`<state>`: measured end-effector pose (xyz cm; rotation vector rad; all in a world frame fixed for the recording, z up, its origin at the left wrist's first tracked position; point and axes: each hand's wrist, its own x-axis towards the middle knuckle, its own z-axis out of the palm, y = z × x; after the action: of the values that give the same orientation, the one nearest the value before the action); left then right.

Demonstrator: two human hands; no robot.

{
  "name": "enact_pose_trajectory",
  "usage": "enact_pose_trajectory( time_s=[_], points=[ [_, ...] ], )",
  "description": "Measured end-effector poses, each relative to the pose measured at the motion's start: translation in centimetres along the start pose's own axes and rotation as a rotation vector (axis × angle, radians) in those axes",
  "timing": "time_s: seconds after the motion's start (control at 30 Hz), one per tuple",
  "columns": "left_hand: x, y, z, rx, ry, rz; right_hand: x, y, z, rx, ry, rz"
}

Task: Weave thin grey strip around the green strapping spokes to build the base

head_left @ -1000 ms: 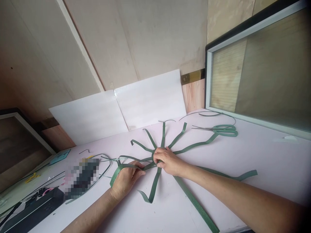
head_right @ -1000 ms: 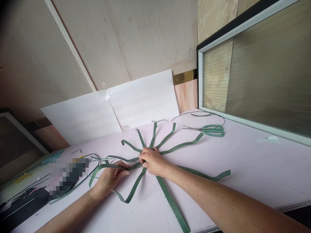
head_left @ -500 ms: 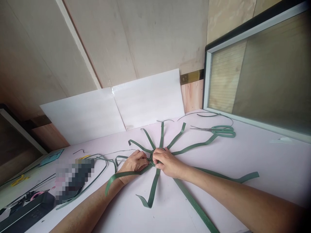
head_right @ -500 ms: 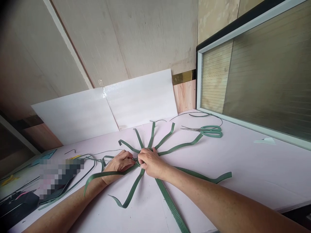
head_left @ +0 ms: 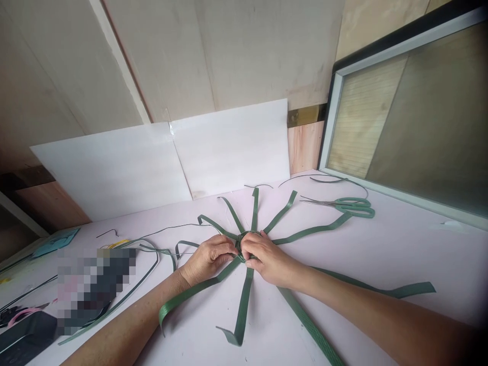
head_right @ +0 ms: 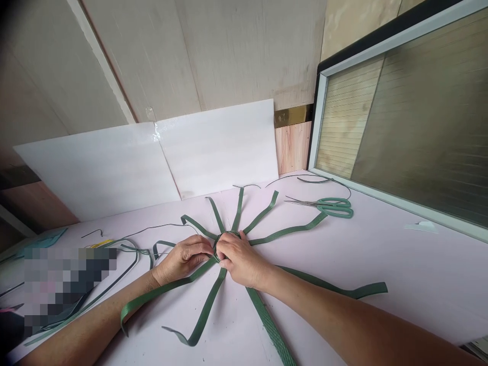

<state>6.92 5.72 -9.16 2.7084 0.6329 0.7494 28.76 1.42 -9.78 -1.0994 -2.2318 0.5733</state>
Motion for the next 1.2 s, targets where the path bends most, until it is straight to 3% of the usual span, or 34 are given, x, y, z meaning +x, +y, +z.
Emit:
enact_pose_trajectory(
  time_s=[0.33,0.57,0.67,0.73,0.87,1.0,1.2],
  points=[
    [0.3,0.2,0.2,0.202,-0.067,-0.004,0.3,0.2,-0.9,0.101,0.033,0.041],
    [0.0,0.6,0.9,0.28,-0.067,-0.044,0.5,0.3,-4.9,0.148,0.477,0.15],
    [0.0,0.6,0.9,0.337,-0.078,-0.069,0.4,0.3,-5.5,0.134,0.522,0.162],
    [0.0,0.5,0.8,0.384,-0.091,-0.09,0.4,0.4,-5.3,0.098,0.436,0.161],
    [-0.5,0.4,0.3,0.457,-0.079,-0.111,0.0,1.0,-4.0,0.048,0.123,0.189],
    [-1.0,1.1,0.1,0.5,-0.07,-0.126,-0.2,1.4,-3.3,-0.026,-0.11,0.26],
    [-1.3,2.5,0.8,0.569,-0.091,-0.164,0.2,0.9,-3.7,-0.026,-0.248,0.328]
  ],
)
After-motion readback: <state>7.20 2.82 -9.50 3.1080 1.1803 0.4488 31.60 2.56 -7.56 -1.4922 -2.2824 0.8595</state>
